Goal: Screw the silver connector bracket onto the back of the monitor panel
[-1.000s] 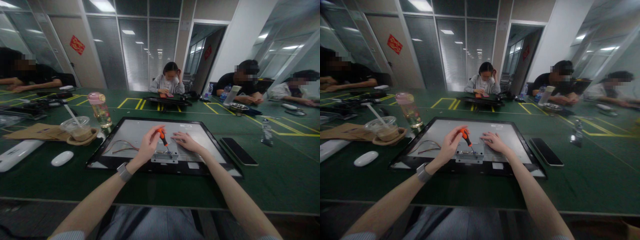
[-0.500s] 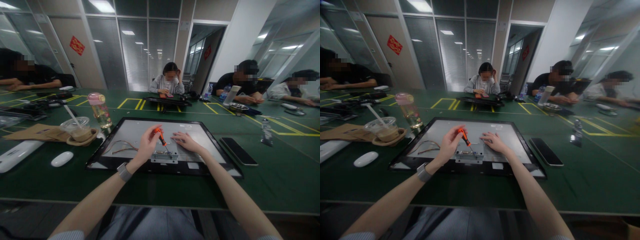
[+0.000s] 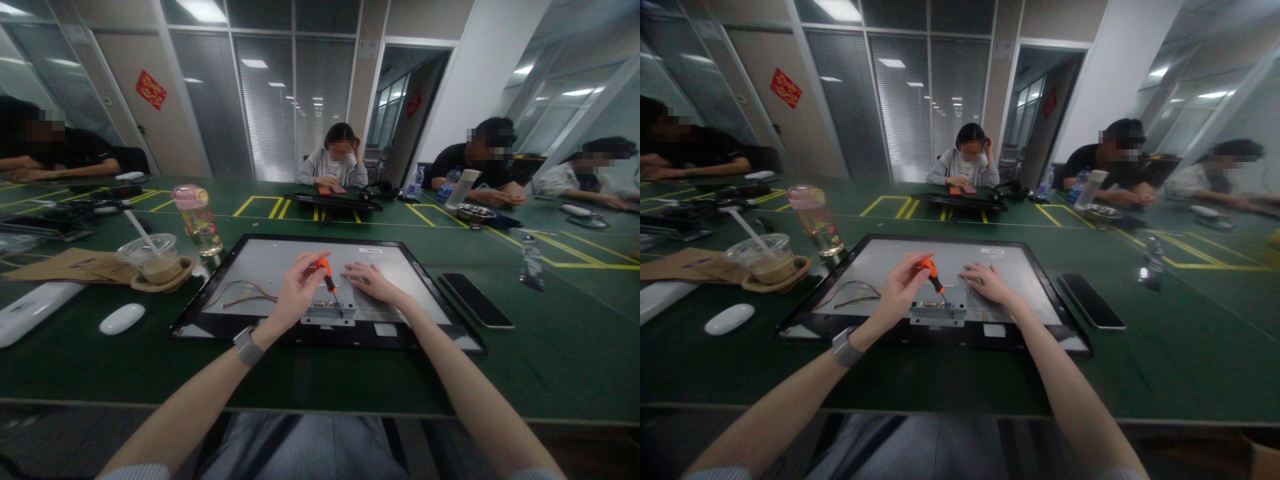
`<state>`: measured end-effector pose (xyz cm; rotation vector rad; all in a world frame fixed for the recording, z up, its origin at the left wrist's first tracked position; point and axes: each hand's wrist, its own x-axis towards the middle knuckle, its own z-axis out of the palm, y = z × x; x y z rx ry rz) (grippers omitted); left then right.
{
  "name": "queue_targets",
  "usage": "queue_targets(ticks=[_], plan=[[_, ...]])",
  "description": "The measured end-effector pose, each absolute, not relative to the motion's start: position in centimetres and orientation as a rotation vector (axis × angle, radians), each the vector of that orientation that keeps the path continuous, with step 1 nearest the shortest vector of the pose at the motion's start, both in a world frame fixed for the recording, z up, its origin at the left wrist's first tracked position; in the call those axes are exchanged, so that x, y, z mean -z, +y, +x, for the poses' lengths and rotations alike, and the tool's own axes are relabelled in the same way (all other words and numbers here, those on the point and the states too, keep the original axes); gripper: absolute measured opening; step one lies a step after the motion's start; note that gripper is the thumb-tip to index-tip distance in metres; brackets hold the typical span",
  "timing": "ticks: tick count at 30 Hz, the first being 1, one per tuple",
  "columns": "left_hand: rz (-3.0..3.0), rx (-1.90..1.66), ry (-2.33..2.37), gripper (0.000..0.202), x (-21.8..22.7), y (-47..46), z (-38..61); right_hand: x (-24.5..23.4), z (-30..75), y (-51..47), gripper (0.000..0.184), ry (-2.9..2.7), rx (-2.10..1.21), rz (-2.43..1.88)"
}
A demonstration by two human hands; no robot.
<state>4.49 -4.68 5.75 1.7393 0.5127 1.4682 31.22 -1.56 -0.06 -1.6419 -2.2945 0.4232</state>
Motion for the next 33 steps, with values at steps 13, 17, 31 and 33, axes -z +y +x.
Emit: queue_targets(ticks=[13,17,31,33], plan=[[1.708,-1.487,0.546,0.02,-5.79,-4.56,4.4,-0.21,31.14,-1.74,0.044,-2.296,-0.422,-1.646],[1.721,-1.426,0.559,0.028,-5.72,-4.48,4.15,-0.49,31.03,-1.89,0.045,-2.302,-0.436,-1.65],[1.718,-1.351,0.473,0.031,-5.64,-4.82,4.45,-0.09,31.28,-1.71,0.043,-2.293,-0.435,-1.647],[1.711,-1.338,0.464,0.032,-5.73,-4.89,4.38,-0.05,31.3,-1.71,0.043,-2.288,-0.441,-1.642]])
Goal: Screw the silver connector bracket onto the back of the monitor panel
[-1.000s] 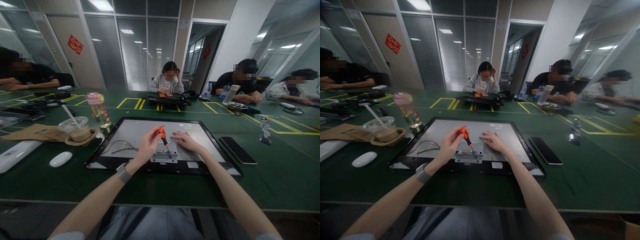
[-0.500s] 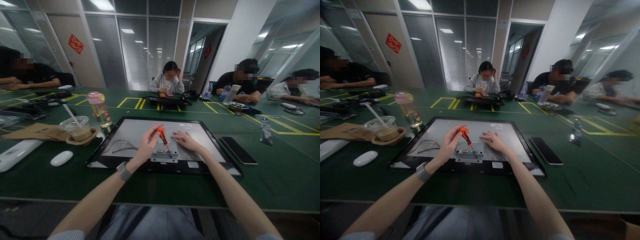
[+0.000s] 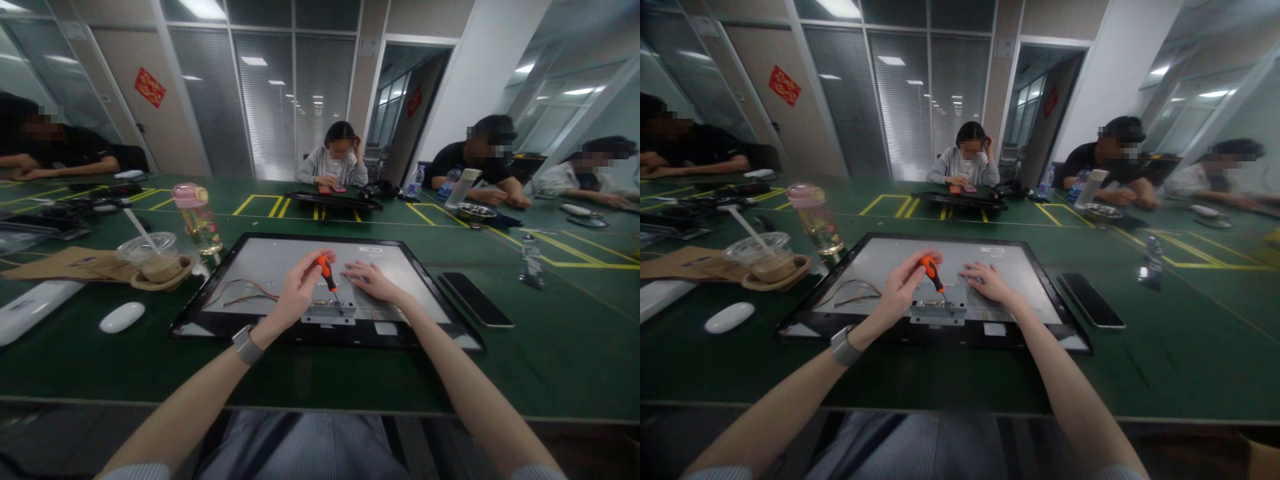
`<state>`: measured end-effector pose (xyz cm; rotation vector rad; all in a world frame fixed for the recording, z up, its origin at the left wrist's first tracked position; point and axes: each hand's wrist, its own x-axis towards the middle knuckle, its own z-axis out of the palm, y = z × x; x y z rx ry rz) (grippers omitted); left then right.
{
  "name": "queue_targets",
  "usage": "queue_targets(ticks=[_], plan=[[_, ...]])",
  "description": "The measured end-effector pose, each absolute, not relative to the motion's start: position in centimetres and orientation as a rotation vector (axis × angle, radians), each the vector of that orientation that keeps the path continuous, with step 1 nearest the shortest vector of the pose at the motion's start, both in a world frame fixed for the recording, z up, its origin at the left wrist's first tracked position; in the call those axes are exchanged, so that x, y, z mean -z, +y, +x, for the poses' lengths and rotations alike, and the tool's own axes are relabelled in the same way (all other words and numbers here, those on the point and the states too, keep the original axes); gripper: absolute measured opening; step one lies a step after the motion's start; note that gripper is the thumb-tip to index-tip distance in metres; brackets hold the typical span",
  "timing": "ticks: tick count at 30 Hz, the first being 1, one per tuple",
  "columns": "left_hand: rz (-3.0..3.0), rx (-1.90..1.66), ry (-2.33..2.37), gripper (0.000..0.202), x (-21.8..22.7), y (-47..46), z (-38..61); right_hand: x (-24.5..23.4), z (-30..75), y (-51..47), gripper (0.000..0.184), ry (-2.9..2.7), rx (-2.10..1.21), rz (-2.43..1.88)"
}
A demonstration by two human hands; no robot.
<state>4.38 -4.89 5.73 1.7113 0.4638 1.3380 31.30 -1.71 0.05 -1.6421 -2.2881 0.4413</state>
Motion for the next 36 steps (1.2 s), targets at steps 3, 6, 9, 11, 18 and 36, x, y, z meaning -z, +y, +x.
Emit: queue_targets(ticks=[3,6,9,11,18,36], plan=[[1.714,-1.358,0.465,0.032,-6.0,-5.06,4.32,0.01,31.34,-1.72,0.043,-2.284,-0.435,-1.631],[1.711,-1.359,0.471,0.028,-6.27,-5.08,4.23,0.02,31.35,-1.71,0.044,-2.289,-0.422,-1.626],[1.711,-1.38,0.472,0.021,-6.38,-4.84,4.18,0.0,31.3,-1.64,0.045,-2.3,-0.412,-1.631],[1.719,-1.42,0.475,0.015,-6.38,-4.66,4.21,0.01,31.27,-1.58,0.045,-2.305,-0.406,-1.642],[1.758,-1.5,0.516,0.023,-6.35,-5.02,4.4,-0.05,31.25,-1.72,0.045,-2.297,-0.41,-1.642],[1.773,-1.43,0.5,0.025,-6.25,-4.94,4.3,0.25,31.35,-1.48,0.045,-2.301,-0.395,-1.649]])
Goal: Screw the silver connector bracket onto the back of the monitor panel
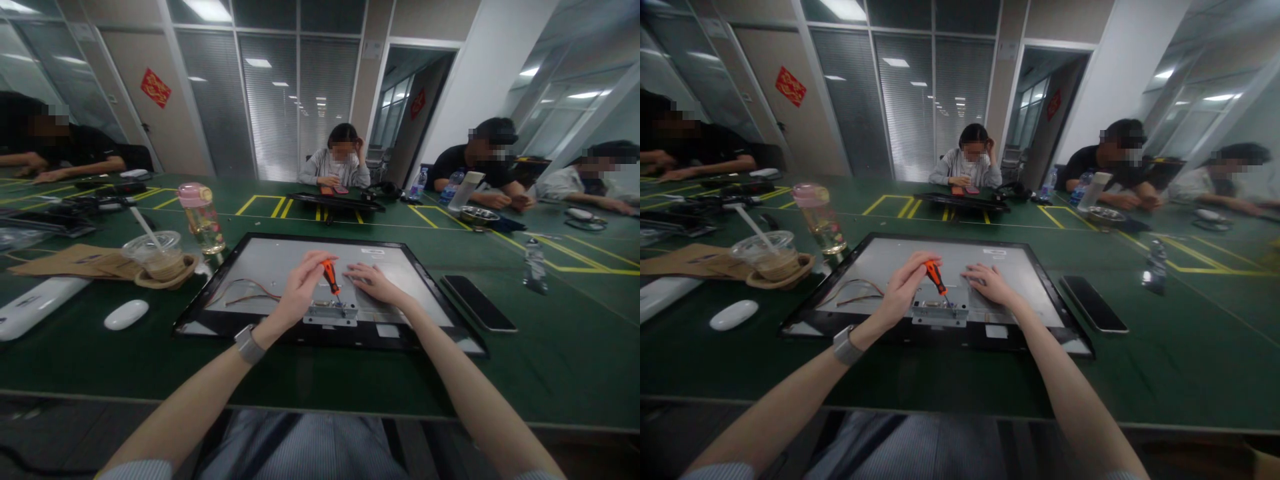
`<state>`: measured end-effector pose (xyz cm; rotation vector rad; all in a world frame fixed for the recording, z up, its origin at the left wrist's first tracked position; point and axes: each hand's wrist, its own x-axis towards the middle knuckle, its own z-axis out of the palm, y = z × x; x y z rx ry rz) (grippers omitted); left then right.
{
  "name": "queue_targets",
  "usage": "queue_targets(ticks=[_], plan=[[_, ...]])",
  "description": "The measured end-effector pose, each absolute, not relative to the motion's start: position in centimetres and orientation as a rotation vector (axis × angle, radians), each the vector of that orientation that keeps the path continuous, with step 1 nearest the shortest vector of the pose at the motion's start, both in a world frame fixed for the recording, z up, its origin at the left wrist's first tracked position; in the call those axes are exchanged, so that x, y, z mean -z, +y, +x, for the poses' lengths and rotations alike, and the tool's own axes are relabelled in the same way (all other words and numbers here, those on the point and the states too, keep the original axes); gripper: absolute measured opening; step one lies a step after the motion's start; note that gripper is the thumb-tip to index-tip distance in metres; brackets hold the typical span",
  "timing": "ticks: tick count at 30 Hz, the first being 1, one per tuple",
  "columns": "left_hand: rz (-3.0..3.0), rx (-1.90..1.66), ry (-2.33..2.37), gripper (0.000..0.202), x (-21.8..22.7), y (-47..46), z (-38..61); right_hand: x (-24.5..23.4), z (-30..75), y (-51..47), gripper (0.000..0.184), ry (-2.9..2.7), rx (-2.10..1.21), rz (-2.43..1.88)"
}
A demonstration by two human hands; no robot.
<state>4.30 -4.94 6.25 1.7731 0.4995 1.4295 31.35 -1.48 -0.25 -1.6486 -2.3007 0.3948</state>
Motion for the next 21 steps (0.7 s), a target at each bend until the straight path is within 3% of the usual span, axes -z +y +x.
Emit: queue_targets(ticks=[6,14,21], plan=[[1.713,-1.336,0.437,0.029,-6.36,-5.1,4.21,0.02,31.34,-1.68,0.045,-2.298,-0.414,-1.65],[1.675,-1.427,0.491,0.014,-6.22,-4.69,4.49,0.18,31.39,-1.43,0.044,-2.312,-0.388,-1.641],[1.687,-1.513,0.534,0.014,-6.12,-4.78,4.6,0.21,31.32,-1.38,0.044,-2.319,-0.384,-1.652]])
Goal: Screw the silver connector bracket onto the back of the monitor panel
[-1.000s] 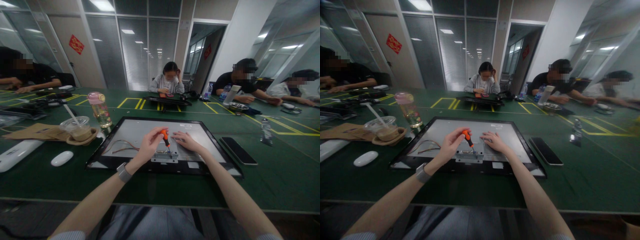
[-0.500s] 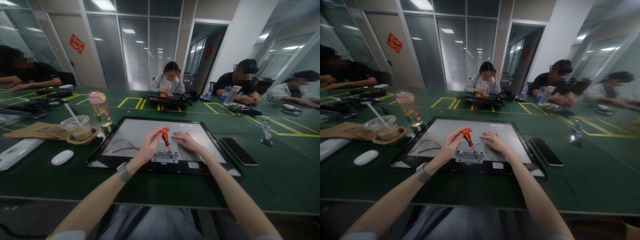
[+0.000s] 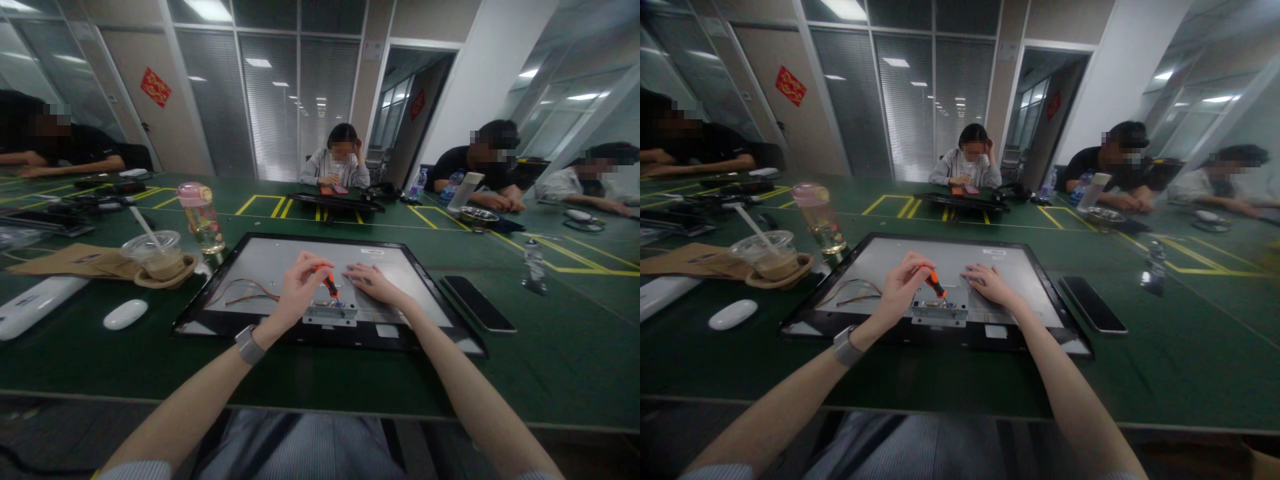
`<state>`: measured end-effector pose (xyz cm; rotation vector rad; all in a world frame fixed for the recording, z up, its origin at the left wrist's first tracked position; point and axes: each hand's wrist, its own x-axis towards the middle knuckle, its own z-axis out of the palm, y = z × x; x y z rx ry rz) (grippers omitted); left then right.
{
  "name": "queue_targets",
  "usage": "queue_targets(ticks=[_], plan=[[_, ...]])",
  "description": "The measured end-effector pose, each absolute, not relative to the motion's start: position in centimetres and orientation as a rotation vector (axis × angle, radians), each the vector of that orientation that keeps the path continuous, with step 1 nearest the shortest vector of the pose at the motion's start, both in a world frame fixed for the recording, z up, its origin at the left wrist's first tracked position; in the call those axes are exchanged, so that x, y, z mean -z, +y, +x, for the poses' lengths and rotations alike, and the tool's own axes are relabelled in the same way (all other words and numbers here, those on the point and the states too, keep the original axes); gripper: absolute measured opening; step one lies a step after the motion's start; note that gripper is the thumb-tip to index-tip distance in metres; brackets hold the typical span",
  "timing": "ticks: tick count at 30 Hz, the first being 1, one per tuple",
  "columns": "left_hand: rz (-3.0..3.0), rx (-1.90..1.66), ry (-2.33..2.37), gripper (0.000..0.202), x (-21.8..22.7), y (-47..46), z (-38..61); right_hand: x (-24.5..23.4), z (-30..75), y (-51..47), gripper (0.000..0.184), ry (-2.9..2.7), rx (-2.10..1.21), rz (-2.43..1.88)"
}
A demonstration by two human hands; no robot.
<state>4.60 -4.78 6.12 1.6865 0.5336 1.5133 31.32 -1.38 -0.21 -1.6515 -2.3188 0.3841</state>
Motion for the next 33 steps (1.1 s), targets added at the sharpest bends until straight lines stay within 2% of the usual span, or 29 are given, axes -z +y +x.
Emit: queue_targets(ticks=[13,21,28,33], plan=[[1.738,-1.402,0.477,0.029,-6.2,-4.5,3.9,0.2,31.5,-1.5,0.043,-2.304,-0.409,-1.64],[1.671,-1.411,0.485,0.022,-6.1,-4.1,4.2,0.2,31.5,-1.5,0.044,-2.309,-0.417,-1.641],[1.529,-1.314,0.422,0.03,-5.2,-3.3,4.1,0.4,31.6,-1.4,0.043,-2.294,-0.42,-1.639],[1.595,-1.336,0.493,0.027,-5.5,-3.6,4.3,0.5,31.6,-1.3,0.044,-2.294,-0.42,-1.629]])
